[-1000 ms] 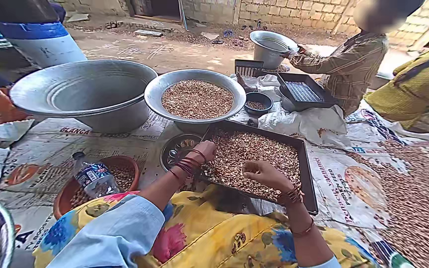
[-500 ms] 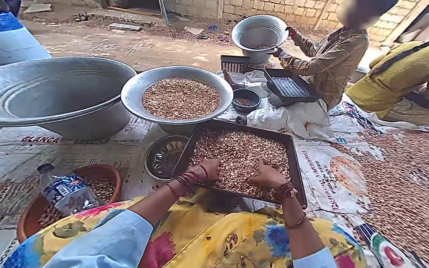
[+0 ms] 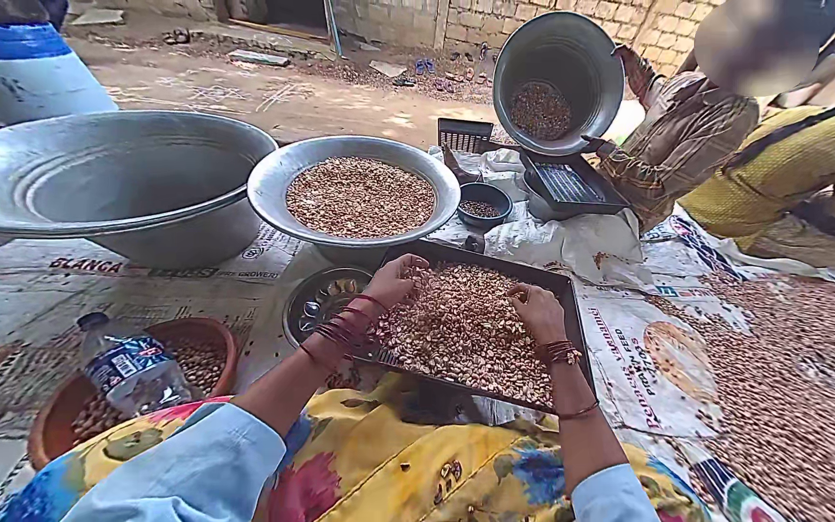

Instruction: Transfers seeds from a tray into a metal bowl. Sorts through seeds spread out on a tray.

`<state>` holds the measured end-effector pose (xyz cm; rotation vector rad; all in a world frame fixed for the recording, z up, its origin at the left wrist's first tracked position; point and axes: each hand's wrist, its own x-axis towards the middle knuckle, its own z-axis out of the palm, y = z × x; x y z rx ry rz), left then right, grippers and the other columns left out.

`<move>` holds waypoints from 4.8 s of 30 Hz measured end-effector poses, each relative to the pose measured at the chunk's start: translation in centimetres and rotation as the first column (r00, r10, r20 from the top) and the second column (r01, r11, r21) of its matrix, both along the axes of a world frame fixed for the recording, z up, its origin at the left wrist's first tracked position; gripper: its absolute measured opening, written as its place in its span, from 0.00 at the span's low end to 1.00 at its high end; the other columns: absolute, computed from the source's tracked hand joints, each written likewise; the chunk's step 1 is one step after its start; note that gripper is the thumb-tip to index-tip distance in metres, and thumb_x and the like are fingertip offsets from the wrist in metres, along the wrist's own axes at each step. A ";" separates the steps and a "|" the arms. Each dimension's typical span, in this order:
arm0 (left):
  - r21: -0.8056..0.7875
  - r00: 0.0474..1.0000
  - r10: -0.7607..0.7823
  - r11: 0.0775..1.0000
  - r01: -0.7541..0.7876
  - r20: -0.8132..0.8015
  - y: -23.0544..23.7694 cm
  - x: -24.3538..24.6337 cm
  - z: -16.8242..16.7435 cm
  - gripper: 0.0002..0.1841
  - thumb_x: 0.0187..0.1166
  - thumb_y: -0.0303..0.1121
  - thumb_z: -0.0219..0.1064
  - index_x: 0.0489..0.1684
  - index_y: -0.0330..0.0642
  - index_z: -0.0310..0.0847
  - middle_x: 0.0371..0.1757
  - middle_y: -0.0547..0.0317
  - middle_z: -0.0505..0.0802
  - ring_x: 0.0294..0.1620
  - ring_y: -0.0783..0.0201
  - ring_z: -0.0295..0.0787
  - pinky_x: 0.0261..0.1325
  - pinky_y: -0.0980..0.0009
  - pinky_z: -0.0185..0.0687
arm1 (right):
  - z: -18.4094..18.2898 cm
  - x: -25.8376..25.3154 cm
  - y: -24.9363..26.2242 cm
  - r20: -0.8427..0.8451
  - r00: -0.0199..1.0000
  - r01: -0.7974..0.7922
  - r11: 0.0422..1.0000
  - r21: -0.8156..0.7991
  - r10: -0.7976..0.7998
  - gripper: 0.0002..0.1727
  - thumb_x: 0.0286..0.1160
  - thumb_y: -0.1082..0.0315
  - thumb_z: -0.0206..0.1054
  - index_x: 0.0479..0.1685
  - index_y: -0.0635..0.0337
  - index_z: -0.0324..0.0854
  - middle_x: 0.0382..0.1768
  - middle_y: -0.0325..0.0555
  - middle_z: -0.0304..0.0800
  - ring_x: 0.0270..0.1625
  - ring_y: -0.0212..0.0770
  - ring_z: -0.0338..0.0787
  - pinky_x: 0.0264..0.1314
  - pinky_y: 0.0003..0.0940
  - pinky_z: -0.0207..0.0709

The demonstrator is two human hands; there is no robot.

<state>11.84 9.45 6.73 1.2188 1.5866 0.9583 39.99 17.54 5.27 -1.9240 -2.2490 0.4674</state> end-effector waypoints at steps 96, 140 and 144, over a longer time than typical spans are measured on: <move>-0.283 0.710 -0.512 0.859 0.426 -0.484 0.9 -1.6 -2.8 0.16 0.87 0.37 0.65 0.66 0.40 0.85 0.51 0.45 0.94 0.45 0.52 0.92 0.59 0.50 0.84 | 0.5 -3.0 -3.5 -0.192 0.928 -0.337 0.939 -0.070 0.319 0.14 0.85 0.63 0.63 0.58 0.56 0.90 0.53 0.49 0.94 0.56 0.46 0.91 0.62 0.51 0.80; 0.006 0.350 0.440 0.615 -0.788 0.827 4.7 -5.9 10.8 0.24 0.77 0.28 0.67 0.72 0.38 0.69 0.59 0.45 0.83 0.51 0.57 0.82 0.52 0.62 0.82 | -3.5 -1.2 -4.0 -0.336 0.797 -0.573 0.805 -0.155 0.502 0.28 0.81 0.62 0.69 0.81 0.58 0.75 0.61 0.57 0.91 0.59 0.55 0.92 0.69 0.57 0.80; 0.013 0.242 0.376 0.519 -0.855 0.895 3.4 -9.7 8.2 0.20 0.79 0.28 0.64 0.68 0.40 0.70 0.55 0.48 0.83 0.49 0.58 0.82 0.51 0.62 0.81 | -3.5 -1.2 -4.2 -0.304 0.775 -0.609 0.783 -0.124 0.554 0.26 0.82 0.63 0.69 0.79 0.58 0.77 0.60 0.56 0.92 0.61 0.56 0.91 0.70 0.57 0.79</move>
